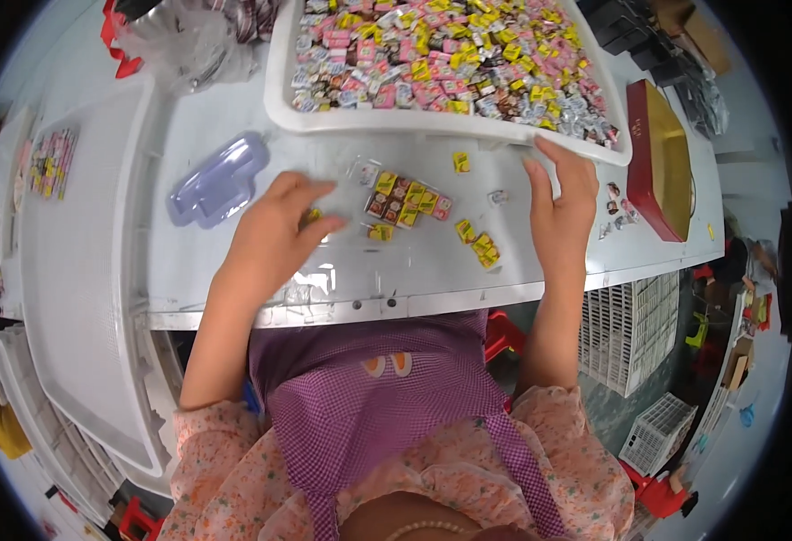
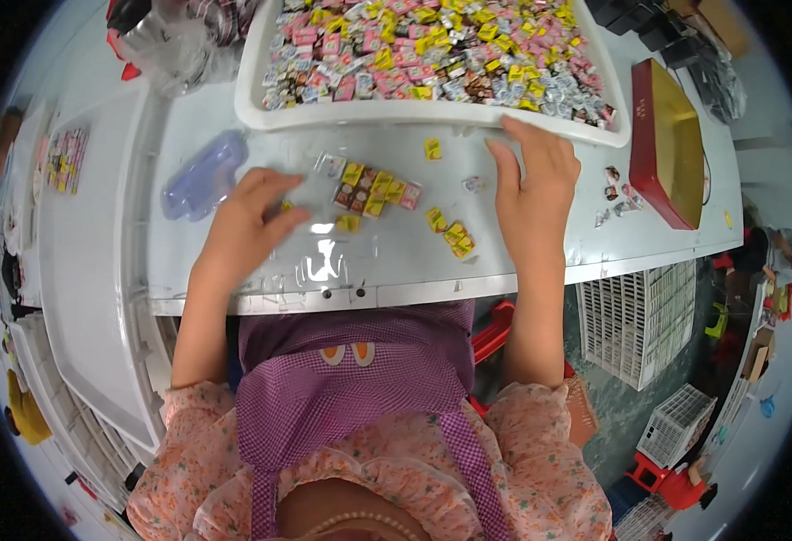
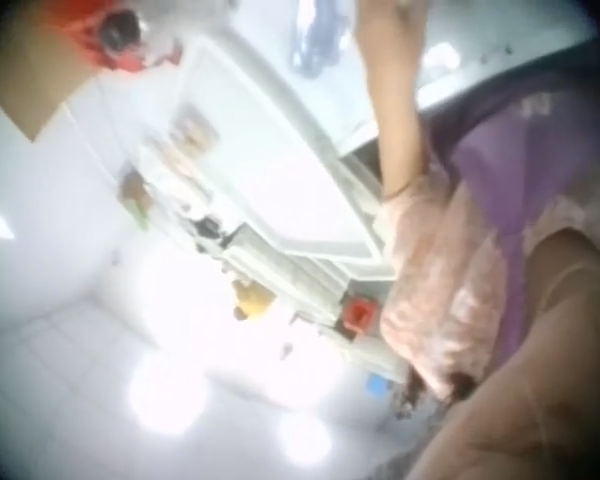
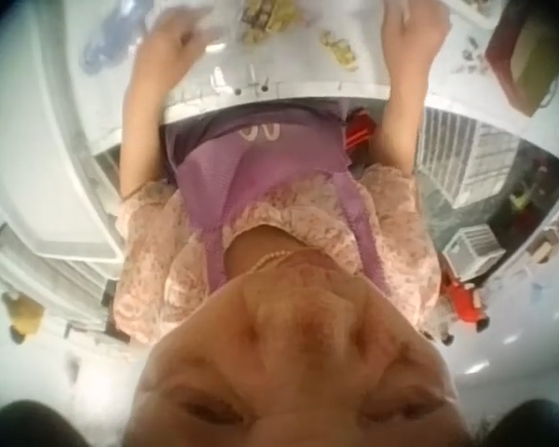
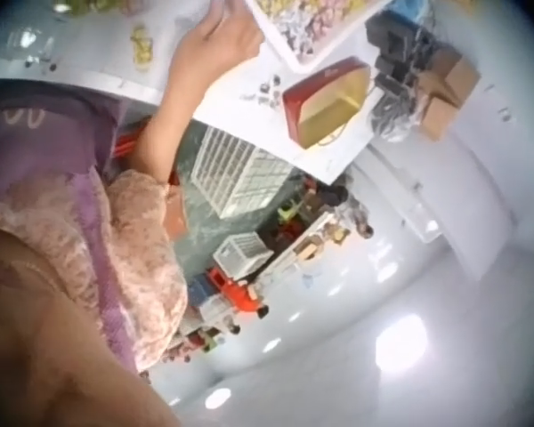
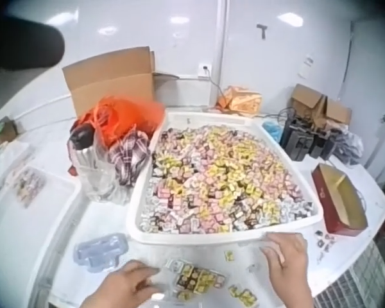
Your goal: Assemble small toy components by placing pieces into clear plastic containers and applying stickers.
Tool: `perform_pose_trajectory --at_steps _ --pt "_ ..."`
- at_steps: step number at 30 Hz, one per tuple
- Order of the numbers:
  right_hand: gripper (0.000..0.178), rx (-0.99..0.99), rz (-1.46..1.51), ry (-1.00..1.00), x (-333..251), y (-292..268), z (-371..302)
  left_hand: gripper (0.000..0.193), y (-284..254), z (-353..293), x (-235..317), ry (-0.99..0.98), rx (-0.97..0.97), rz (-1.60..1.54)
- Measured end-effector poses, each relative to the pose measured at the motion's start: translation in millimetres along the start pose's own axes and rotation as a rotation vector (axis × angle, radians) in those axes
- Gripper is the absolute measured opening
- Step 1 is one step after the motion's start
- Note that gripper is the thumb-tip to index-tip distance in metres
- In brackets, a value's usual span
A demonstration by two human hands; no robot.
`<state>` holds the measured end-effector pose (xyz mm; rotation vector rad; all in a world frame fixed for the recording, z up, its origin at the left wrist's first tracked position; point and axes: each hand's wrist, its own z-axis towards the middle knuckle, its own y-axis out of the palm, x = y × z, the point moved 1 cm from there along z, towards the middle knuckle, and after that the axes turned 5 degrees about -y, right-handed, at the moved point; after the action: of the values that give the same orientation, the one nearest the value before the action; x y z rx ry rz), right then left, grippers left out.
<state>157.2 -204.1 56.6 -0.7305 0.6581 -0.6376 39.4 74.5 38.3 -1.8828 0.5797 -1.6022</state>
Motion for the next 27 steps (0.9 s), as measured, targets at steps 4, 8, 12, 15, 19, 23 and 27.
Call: perform_pose_trajectory --at_steps 4,8,12,15,19,23,27 --pt "0.024 -0.042 -0.055 -0.038 15 14 37 0.031 0 -13 3 -0.023 -0.109 0.069" --pt "0.020 -0.013 -0.041 -0.134 44 34 75 0.028 3 -16 -5 0.044 -0.101 0.087" --pt "0.018 -0.117 -0.067 -0.218 63 52 97 0.024 4 -18 -7 0.097 -0.039 0.072" --pt "0.019 -0.284 -0.037 -0.120 61 48 108 0.021 7 -16 -11 0.110 0.033 0.046" --pt "0.016 -0.174 -0.152 -0.195 68 43 100 0.023 10 -11 -13 0.080 0.077 -0.031" --pt "0.016 -0.156 0.423 0.252 -11 18 73 0.026 6 -13 -4 0.051 0.150 -0.106" --pt "0.014 -0.393 1.141 0.416 -78 28 11 0.031 4 -14 22 -0.037 0.000 -0.494"
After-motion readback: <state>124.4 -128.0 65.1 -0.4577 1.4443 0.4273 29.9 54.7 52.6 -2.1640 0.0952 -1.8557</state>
